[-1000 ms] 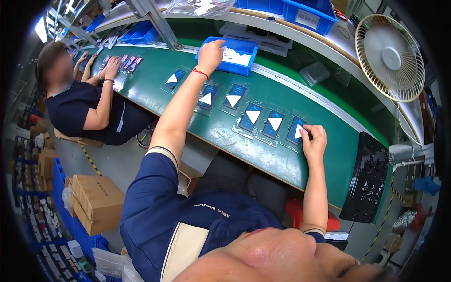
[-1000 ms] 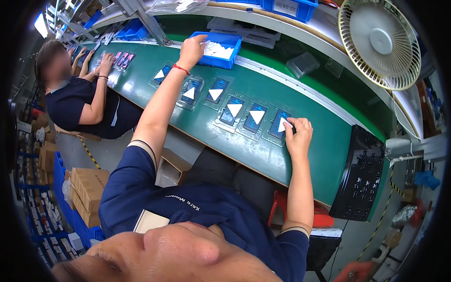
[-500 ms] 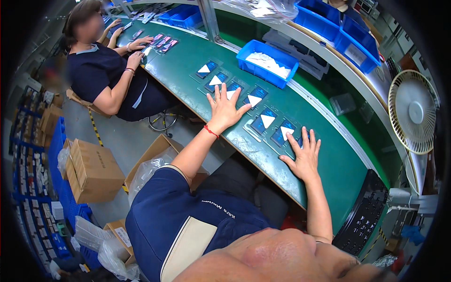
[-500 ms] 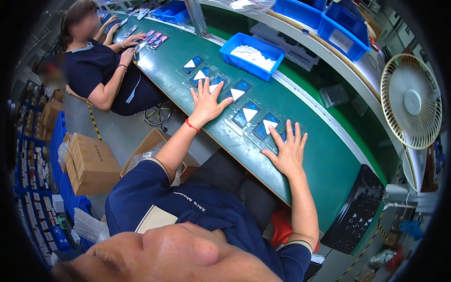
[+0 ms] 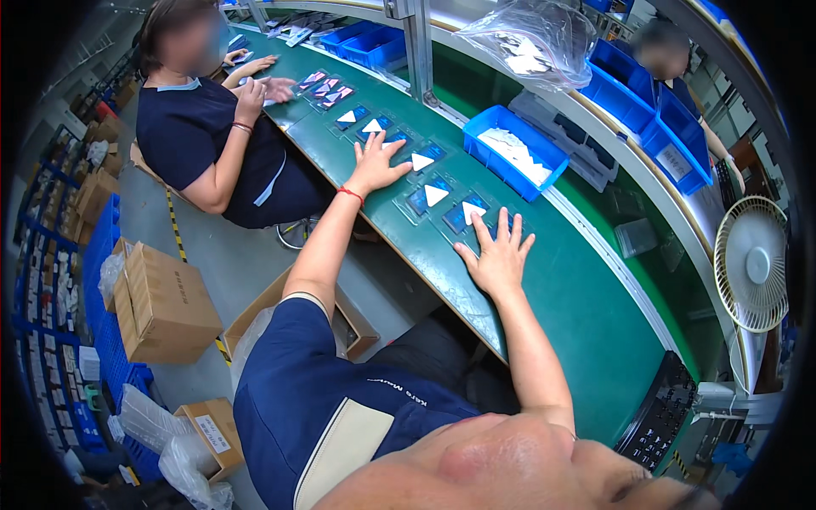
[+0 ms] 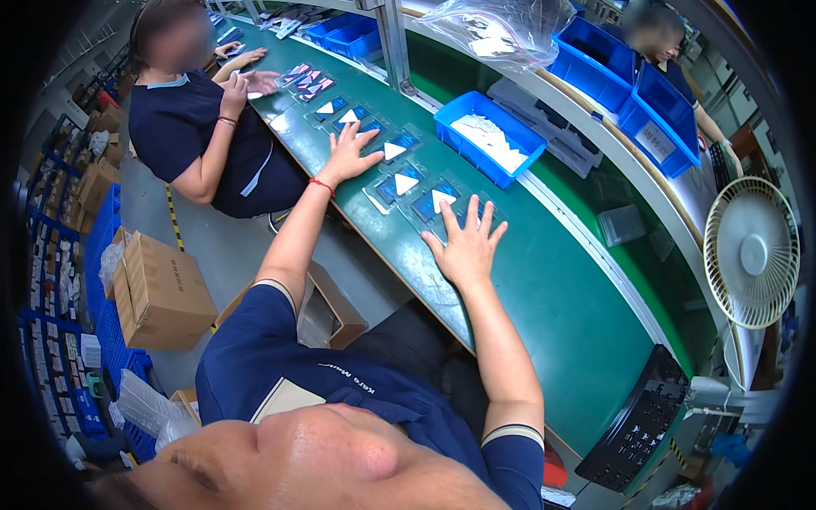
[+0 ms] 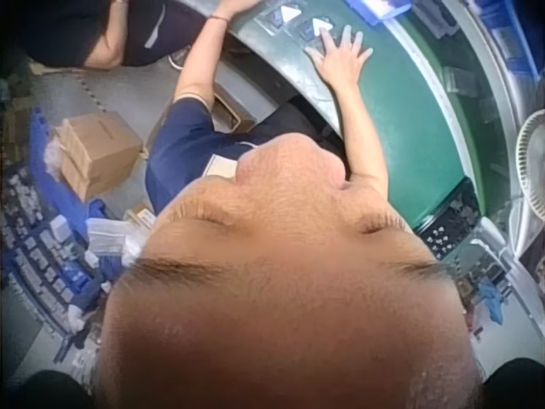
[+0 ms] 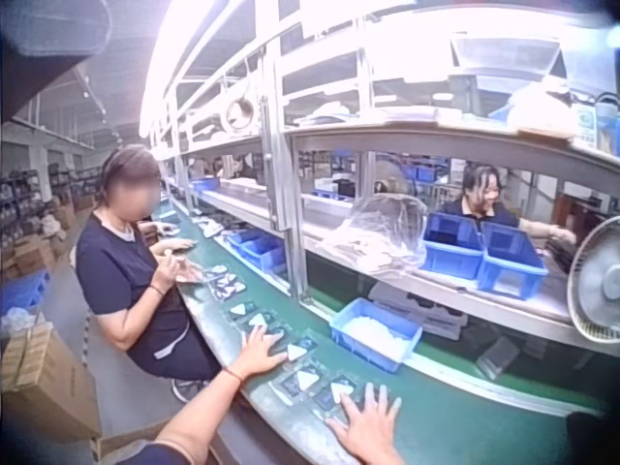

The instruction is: The person assembles small electronic components into clear plastic packaging at a factory workstation. They place blue rectangular modules and white triangular inserts into the plastic trays, then close the lids. The person repeats this process for multiple units, organizing the finished packages on the table.

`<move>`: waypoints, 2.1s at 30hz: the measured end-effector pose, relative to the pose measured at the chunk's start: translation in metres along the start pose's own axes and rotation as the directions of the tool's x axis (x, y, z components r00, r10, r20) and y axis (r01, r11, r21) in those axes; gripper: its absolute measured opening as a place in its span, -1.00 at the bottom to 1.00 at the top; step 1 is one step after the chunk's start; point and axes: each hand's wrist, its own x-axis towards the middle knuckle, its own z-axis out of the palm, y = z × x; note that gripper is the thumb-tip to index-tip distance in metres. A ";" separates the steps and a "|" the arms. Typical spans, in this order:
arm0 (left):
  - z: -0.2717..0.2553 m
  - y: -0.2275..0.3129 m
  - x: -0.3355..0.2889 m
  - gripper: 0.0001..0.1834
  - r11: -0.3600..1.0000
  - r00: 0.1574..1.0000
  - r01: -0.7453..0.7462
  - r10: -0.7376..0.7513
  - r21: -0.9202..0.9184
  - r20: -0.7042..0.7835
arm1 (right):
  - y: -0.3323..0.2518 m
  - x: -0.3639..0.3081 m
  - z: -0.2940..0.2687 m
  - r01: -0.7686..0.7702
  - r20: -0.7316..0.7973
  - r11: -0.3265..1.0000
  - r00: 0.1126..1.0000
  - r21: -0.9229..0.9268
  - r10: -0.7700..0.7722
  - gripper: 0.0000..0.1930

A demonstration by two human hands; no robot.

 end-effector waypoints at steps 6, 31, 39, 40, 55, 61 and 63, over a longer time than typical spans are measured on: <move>-0.004 -0.031 0.010 -0.35 0.991 0.977 -0.059 0.033 -0.117 -0.213 | -0.024 0.035 0.010 -0.014 0.006 1.000 1.000 0.005 0.014 -0.32; 0.004 0.178 -0.108 -0.81 0.888 0.816 -0.346 0.126 -0.302 -0.564 | 0.115 -0.055 -0.005 0.074 -0.512 0.912 0.845 0.403 0.157 -0.53; -0.163 0.275 -0.130 -0.64 -0.758 -0.071 0.245 0.608 -0.605 -0.791 | 0.187 -0.140 -0.036 -0.111 -0.537 0.906 0.774 0.408 0.336 -0.84; -0.171 0.284 -0.126 -0.57 -0.700 -0.306 0.385 0.517 -0.601 -0.799 | 0.195 -0.150 -0.038 -0.147 -0.539 0.909 0.764 0.391 0.355 -0.84; 0.113 0.361 -0.090 -0.42 0.663 0.672 -0.687 0.736 -0.297 0.087 | 0.193 -0.152 -0.045 -0.146 -0.529 0.917 0.779 0.370 0.338 -0.93; 0.106 0.349 -0.080 -0.44 0.611 0.610 -0.703 0.781 -0.364 0.135 | 0.198 -0.147 -0.052 -0.187 -0.475 0.909 0.803 0.373 0.361 -0.94; 0.103 0.349 -0.082 -0.44 0.634 0.618 -0.686 0.767 -0.357 0.176 | 0.197 -0.147 -0.052 -0.189 -0.458 0.897 0.807 0.399 0.374 -0.94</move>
